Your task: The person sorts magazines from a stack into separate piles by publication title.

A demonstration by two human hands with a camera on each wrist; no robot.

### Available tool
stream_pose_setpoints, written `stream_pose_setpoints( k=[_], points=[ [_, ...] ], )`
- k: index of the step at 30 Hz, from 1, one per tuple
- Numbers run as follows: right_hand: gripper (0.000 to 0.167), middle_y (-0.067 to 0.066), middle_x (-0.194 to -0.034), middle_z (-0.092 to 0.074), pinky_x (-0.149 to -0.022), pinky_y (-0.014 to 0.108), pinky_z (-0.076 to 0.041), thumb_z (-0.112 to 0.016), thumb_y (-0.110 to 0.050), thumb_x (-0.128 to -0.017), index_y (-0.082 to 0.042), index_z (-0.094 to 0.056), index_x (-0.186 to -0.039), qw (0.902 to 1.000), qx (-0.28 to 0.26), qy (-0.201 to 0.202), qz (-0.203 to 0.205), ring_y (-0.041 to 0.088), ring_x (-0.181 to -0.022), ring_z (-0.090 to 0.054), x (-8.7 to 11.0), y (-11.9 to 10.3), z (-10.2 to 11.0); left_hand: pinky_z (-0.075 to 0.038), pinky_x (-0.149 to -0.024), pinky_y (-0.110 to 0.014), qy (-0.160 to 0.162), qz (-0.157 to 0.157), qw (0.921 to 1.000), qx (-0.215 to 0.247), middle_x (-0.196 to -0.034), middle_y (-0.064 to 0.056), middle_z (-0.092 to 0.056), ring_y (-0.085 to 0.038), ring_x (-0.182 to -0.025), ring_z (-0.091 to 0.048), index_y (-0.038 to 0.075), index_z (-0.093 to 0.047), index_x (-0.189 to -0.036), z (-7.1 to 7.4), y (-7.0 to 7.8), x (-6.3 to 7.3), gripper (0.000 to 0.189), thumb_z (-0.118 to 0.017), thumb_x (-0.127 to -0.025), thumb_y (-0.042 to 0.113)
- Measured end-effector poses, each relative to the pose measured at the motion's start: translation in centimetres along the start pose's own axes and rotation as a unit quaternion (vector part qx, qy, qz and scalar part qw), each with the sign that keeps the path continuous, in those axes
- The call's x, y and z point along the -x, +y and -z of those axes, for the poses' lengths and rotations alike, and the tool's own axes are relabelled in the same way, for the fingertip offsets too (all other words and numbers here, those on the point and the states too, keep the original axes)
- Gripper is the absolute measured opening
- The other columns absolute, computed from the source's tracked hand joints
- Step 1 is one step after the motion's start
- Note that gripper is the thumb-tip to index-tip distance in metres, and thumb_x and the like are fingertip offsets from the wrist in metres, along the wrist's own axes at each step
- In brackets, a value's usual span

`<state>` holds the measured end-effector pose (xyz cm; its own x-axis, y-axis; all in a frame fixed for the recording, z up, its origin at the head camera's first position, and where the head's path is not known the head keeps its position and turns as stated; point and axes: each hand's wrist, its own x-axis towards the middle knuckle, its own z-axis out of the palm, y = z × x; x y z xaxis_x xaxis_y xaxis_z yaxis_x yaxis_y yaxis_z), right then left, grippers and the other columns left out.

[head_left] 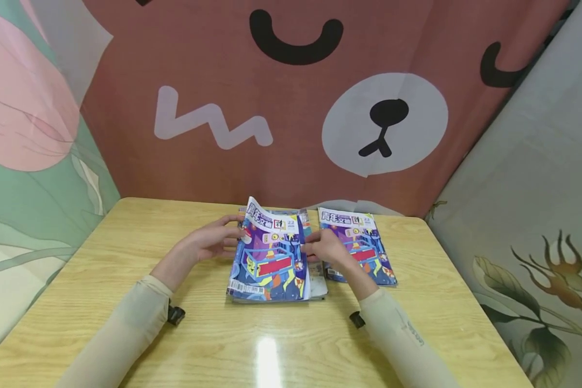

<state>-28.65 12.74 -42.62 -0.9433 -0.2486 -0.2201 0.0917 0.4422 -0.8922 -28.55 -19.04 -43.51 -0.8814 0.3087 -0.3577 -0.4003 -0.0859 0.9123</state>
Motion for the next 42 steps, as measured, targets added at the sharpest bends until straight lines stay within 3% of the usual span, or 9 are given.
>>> stream_pose_setpoints(
  k=[3,12,24,33,42],
  points=[
    [0.040,0.022,-0.117,-0.063,-0.084,0.041,-0.059,-0.067,-0.004,-0.098,0.013,-0.056,-0.133,0.9999,-0.011,-0.003,0.000,0.033,-0.100,-0.068,0.0,0.3,0.1,-0.054,-0.093,-0.054,-0.015,-0.004,0.9999,0.001,-0.140,-0.026,-0.050,-0.037,-0.111,-0.062,0.021,-0.029,-0.152,-0.4,-0.1,0.1,0.072,-0.067,-0.094,0.002],
    [0.044,0.022,-0.121,-0.062,-0.083,0.039,-0.059,-0.066,-0.004,-0.098,0.011,-0.053,-0.137,0.9996,-0.028,-0.009,-0.001,0.032,-0.101,-0.068,0.1,0.5,0.3,-0.058,-0.083,-0.046,0.010,-0.055,0.9984,-0.010,-0.142,-0.026,-0.049,-0.033,-0.102,-0.066,0.015,-0.024,-0.151,-1.2,-0.3,0.3,0.072,-0.060,-0.093,-0.010],
    [0.056,0.023,-0.127,-0.059,-0.090,0.043,-0.056,-0.066,-0.009,-0.097,0.011,-0.045,-0.145,0.9985,-0.051,-0.006,-0.018,0.032,-0.105,-0.063,-0.6,1.0,0.6,-0.058,-0.079,-0.045,0.005,-0.096,0.9951,-0.020,-0.140,-0.023,-0.052,-0.033,-0.103,-0.065,0.016,-0.024,-0.149,-2.2,1.1,1.5,0.070,-0.058,-0.094,-0.011],
    [0.048,0.016,-0.106,-0.065,-0.080,0.041,-0.055,-0.063,-0.001,-0.092,0.006,-0.055,-0.139,0.9985,-0.033,0.039,0.018,0.025,-0.090,-0.062,0.3,1.2,0.7,-0.058,-0.082,-0.043,0.012,-0.093,0.9954,-0.019,-0.143,-0.025,-0.050,-0.031,-0.105,-0.064,0.013,-0.021,-0.152,-2.5,1.4,1.9,0.071,-0.058,-0.096,-0.008],
    [0.051,0.024,-0.108,-0.066,-0.084,0.046,-0.059,-0.057,0.004,-0.096,0.004,-0.048,-0.145,0.9876,-0.153,0.001,0.035,0.035,-0.094,-0.069,1.2,0.7,1.5,-0.058,-0.084,-0.045,0.008,-0.091,0.9958,0.006,-0.142,-0.026,-0.050,-0.032,-0.106,-0.065,0.011,-0.022,-0.154,-2.5,1.5,1.6,0.072,-0.058,-0.095,-0.009]
  ],
)
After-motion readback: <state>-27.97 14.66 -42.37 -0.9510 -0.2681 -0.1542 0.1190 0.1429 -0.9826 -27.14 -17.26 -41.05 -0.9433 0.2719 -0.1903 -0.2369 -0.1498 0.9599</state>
